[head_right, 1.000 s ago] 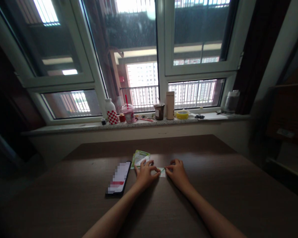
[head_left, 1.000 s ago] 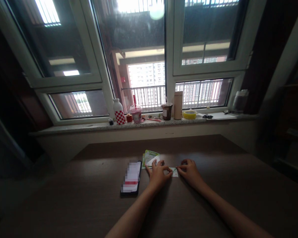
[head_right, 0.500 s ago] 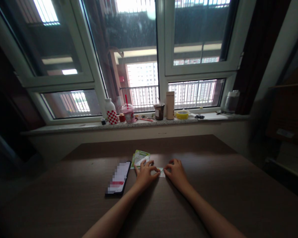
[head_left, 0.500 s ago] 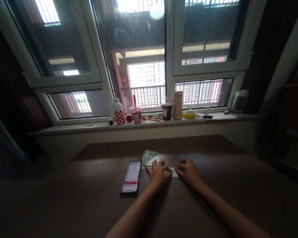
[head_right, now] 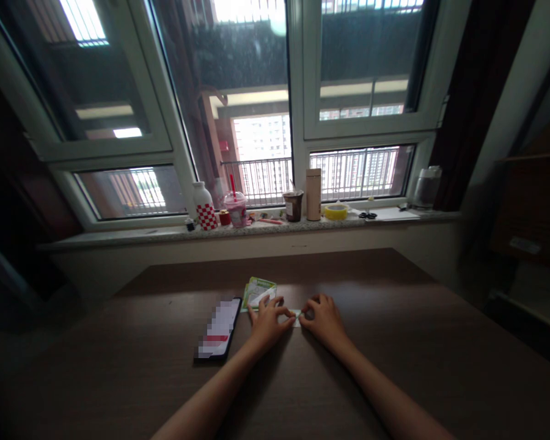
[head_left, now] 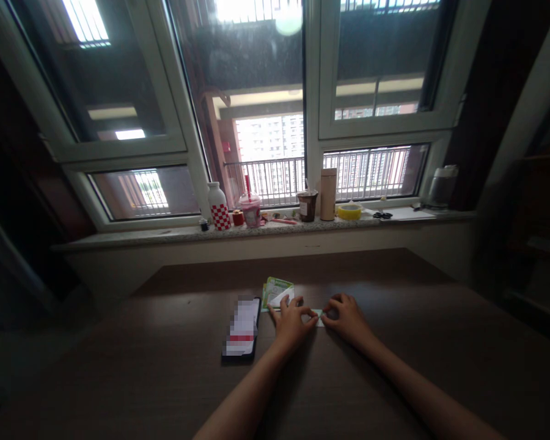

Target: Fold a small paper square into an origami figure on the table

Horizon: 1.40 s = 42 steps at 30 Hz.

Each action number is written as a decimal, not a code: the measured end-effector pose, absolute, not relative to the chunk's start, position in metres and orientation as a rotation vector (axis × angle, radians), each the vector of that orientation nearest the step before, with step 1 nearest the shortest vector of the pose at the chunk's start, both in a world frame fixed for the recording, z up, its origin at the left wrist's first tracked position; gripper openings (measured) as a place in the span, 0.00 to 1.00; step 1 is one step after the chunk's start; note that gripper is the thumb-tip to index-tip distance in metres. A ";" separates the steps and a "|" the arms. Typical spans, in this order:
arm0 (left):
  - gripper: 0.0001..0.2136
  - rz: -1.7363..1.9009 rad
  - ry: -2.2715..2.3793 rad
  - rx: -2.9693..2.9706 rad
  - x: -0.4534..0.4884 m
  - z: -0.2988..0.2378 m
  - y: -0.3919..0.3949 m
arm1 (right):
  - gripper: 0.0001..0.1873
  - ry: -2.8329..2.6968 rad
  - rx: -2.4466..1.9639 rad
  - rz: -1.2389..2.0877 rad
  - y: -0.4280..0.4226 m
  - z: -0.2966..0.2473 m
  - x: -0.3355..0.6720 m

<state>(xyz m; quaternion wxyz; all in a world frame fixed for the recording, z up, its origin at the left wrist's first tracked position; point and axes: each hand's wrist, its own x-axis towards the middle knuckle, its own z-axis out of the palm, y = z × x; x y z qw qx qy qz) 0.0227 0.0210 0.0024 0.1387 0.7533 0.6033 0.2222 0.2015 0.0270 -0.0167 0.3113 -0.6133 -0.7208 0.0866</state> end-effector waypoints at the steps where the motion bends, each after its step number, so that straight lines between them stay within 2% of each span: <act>1: 0.07 0.640 1.745 2.178 0.023 0.002 0.021 | 0.09 -1.908 -1.614 0.238 0.027 -0.017 0.202; 10: 0.07 0.593 1.756 2.168 0.022 0.004 0.022 | 0.17 -1.945 -1.583 0.292 0.023 -0.020 0.203; 18: 0.08 0.646 1.730 2.166 0.021 0.004 0.020 | 0.17 -1.972 -1.514 0.266 0.018 -0.020 0.206; 24: 0.08 0.622 1.713 2.156 0.020 0.005 0.022 | 0.21 -1.997 -1.501 0.264 0.021 -0.023 0.210; 31: 0.09 0.704 1.667 2.182 0.019 0.003 0.022 | 0.17 -2.054 -1.425 0.240 0.023 -0.020 0.214; 36: 0.12 0.722 1.655 2.180 0.020 0.004 0.021 | 0.09 -2.078 -1.380 0.235 0.025 -0.016 0.219; 42: 0.10 0.670 1.644 2.192 0.021 0.006 0.019 | 0.10 -2.107 -1.257 0.263 0.027 -0.013 0.222</act>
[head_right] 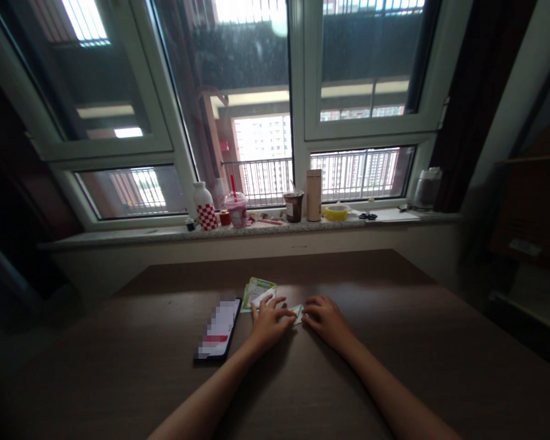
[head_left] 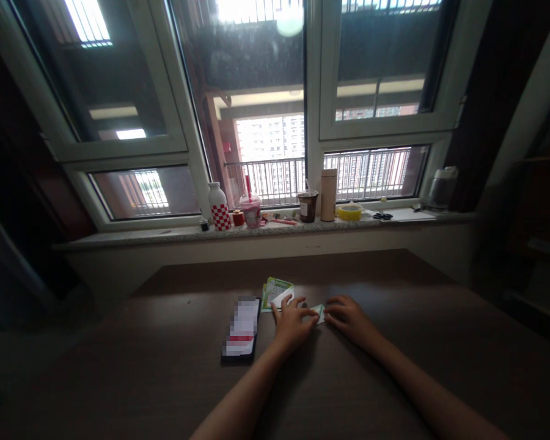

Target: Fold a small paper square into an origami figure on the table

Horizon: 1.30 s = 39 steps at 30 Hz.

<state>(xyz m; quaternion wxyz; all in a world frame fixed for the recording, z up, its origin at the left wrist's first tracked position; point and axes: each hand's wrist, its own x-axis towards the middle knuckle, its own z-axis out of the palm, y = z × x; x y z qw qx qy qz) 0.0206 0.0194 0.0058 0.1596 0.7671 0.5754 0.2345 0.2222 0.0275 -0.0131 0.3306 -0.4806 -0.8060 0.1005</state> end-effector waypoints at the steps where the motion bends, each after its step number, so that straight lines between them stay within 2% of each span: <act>1: 0.10 0.659 1.646 2.199 0.020 0.006 0.019 | 0.11 -2.128 -1.229 0.282 0.027 -0.013 0.222; 7: 0.18 0.602 1.687 2.223 0.020 0.006 0.019 | 0.13 -2.177 -1.298 0.326 0.026 -0.014 0.218; 19: 0.12 0.653 1.682 2.285 0.022 0.003 0.019 | 0.09 -2.154 -1.239 0.281 0.027 -0.017 0.218; 23: 0.12 0.701 1.677 2.254 0.023 0.005 0.017 | 0.11 -2.107 -1.209 0.289 0.026 -0.017 0.216; 31: 0.08 0.873 1.676 2.202 0.022 0.005 0.018 | 0.18 -1.853 -1.227 0.472 0.028 -0.013 0.218; 35: 0.08 0.912 1.699 2.190 0.022 0.004 0.019 | 0.21 -1.697 -1.201 0.666 0.033 -0.017 0.220; 39: 0.07 0.921 1.696 2.184 0.021 0.004 0.019 | 0.20 -1.621 -1.206 0.776 0.036 -0.021 0.220</act>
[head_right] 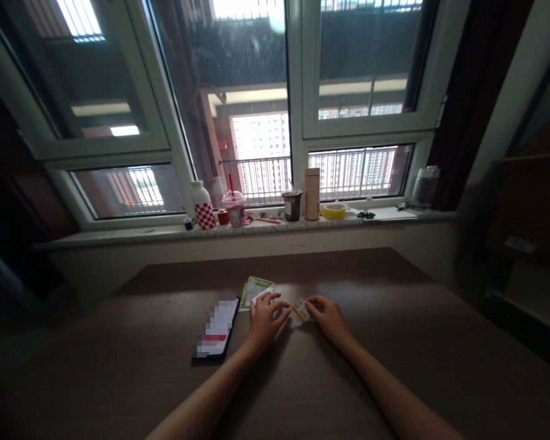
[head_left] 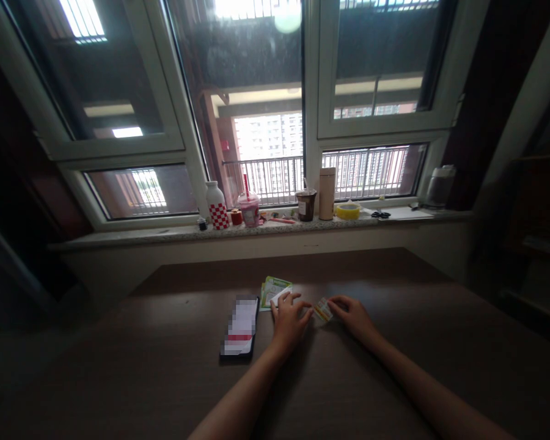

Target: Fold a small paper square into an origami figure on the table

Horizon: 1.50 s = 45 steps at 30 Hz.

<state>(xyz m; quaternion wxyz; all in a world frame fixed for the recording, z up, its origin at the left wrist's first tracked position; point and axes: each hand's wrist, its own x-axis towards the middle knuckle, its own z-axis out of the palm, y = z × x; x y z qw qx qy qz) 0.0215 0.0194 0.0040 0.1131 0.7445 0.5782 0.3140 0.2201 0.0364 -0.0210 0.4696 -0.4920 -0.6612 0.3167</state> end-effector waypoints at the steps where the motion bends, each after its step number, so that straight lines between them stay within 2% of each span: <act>1: 0.08 0.920 1.693 2.185 0.021 0.004 0.019 | 0.20 -1.620 -1.204 0.774 0.037 -0.022 0.220; 11: 0.16 0.852 1.683 2.227 0.021 0.002 0.019 | 0.14 -1.783 -1.334 0.434 0.035 -0.027 0.218; 17: 0.16 0.793 1.663 2.249 0.021 0.002 0.019 | 0.14 -1.875 -1.416 0.342 0.033 -0.026 0.216; 23: 0.09 0.674 1.650 2.304 0.022 0.000 0.017 | 0.12 -1.934 -1.381 0.324 0.031 -0.026 0.215; 38: 0.08 0.694 1.663 2.297 0.022 -0.001 0.018 | 0.13 -2.016 -1.313 0.408 0.029 -0.023 0.217; 45: 0.12 0.676 1.666 2.305 0.021 -0.004 0.019 | 0.15 -2.030 -1.275 0.504 0.031 -0.021 0.219</act>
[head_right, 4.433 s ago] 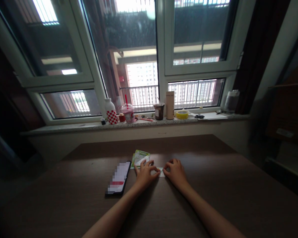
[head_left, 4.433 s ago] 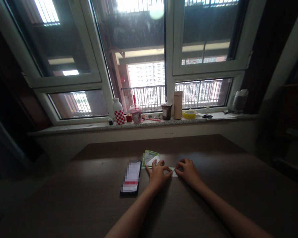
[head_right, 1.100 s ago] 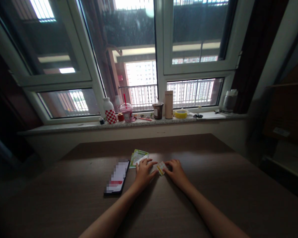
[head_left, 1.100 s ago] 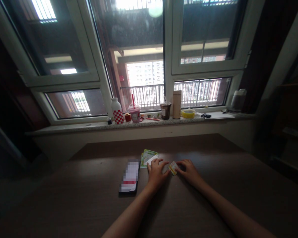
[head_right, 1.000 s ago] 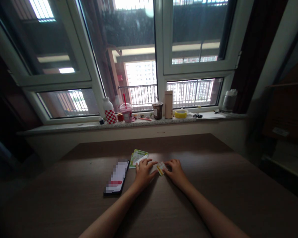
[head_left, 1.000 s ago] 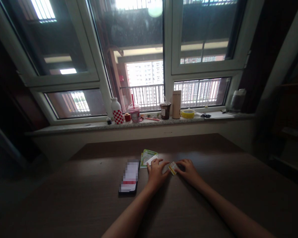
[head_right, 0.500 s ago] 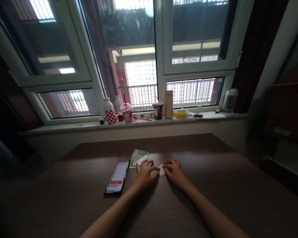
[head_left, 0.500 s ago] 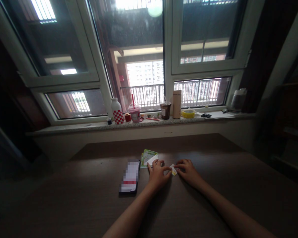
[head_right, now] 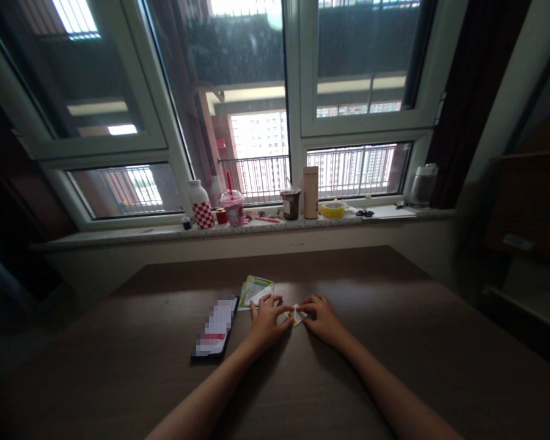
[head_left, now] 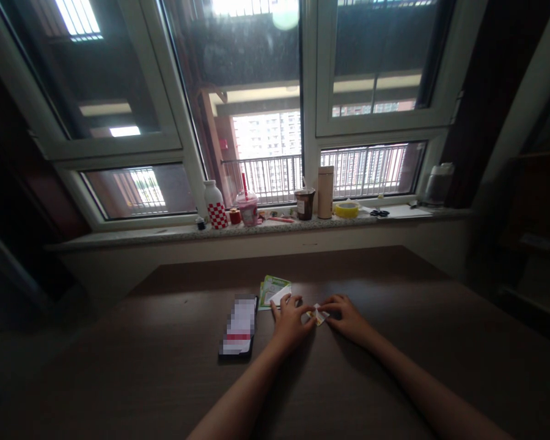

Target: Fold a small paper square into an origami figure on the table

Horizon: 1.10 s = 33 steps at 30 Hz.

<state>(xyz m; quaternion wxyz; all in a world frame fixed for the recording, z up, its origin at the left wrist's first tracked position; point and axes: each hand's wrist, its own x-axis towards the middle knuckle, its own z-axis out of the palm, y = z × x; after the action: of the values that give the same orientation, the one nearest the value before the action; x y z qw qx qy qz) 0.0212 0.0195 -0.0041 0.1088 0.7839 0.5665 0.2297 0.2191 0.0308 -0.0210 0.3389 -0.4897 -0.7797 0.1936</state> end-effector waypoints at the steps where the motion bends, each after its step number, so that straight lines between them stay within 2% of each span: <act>1: 0.12 0.675 1.667 2.305 0.021 -0.004 0.020 | 0.15 -2.023 -1.272 0.523 0.031 -0.020 0.220; 9: 0.12 0.645 1.679 2.284 0.022 -0.002 0.019 | 0.17 -1.944 -1.253 0.611 0.033 -0.016 0.223; 16: 0.13 0.613 1.679 2.274 0.022 0.001 0.019 | 0.09 -1.911 -1.290 0.627 0.035 -0.017 0.223; 33: 0.16 0.552 1.679 2.306 0.021 0.003 0.018 | 0.10 -1.901 -1.341 0.488 0.036 -0.025 0.221</act>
<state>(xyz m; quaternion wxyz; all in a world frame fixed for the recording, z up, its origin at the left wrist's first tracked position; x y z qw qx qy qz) 0.0215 0.0183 0.0029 0.1181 0.7882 0.5738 0.1886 0.2213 0.0360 -0.0253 0.3728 -0.5235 -0.7421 0.1905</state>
